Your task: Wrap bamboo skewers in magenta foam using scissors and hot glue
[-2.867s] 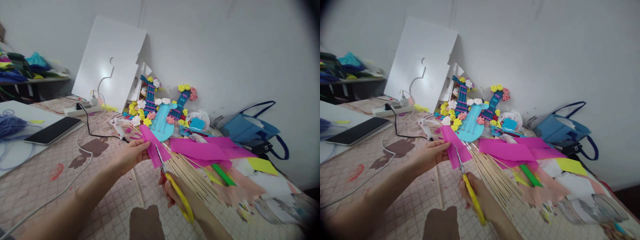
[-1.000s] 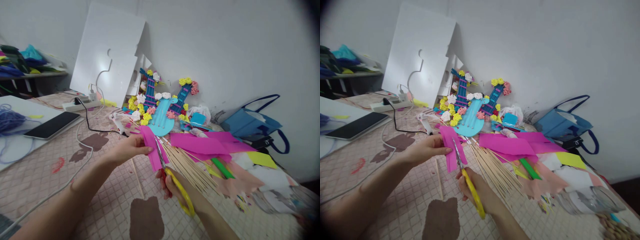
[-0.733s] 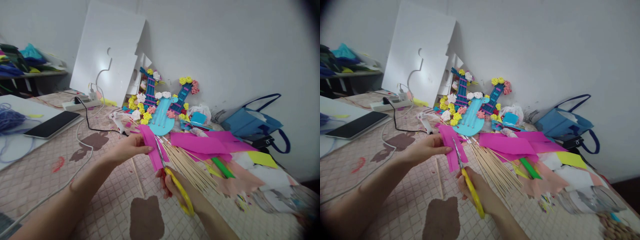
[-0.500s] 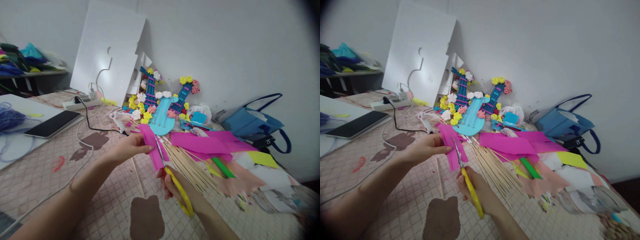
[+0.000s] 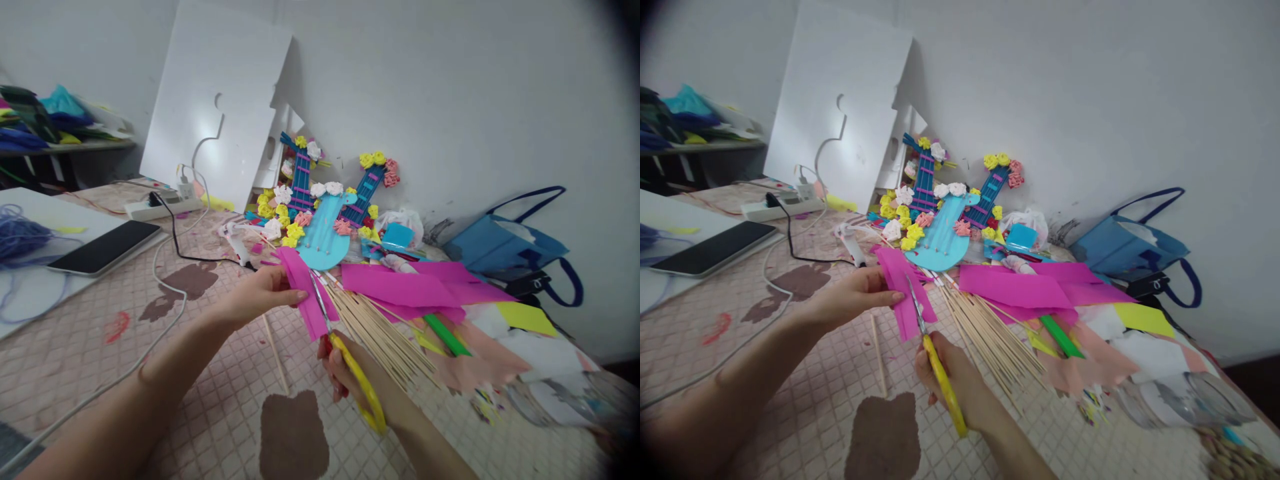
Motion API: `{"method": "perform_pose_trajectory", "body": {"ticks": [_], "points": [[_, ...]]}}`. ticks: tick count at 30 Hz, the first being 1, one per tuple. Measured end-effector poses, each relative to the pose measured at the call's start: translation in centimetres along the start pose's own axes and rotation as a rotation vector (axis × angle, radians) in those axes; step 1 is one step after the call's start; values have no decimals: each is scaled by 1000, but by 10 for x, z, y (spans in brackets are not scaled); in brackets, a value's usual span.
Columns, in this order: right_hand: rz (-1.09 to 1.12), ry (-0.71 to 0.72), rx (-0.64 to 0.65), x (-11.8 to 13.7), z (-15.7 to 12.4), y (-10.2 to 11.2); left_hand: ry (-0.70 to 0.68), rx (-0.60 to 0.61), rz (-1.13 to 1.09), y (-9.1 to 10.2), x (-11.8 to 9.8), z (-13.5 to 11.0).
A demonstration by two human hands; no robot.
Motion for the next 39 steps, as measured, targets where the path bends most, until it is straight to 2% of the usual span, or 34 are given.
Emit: {"method": "perform_pose_trajectory", "body": {"ticks": [6, 9, 12, 17, 24, 39], "points": [[-5, 10, 19, 4, 1, 1, -6, -4, 19, 0, 0, 0], [-27, -11, 17, 7, 2, 1, -12, -42, 60, 1, 1, 0], [-25, -12, 16, 7, 2, 1, -31, -141, 2, 2, 4, 2], [-46, 3, 23, 1, 2, 2, -43, -320, -234, 7, 9, 6], [-125, -38, 46, 7, 0, 0, 11, -271, -399, 8, 6, 6], [-191, -73, -10, 22, 0, -2, 82, -316, -388, 8, 2, 4]]}}
Point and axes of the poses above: each hand's wrist, its own z-axis towards the middle knuckle, its own y-axis out of the back of the hand, x = y × z, the point moved 1 cm from there along z, towards the middle knuckle, and after that the axes turned 3 degrees about -z, right-handed, at the moved point
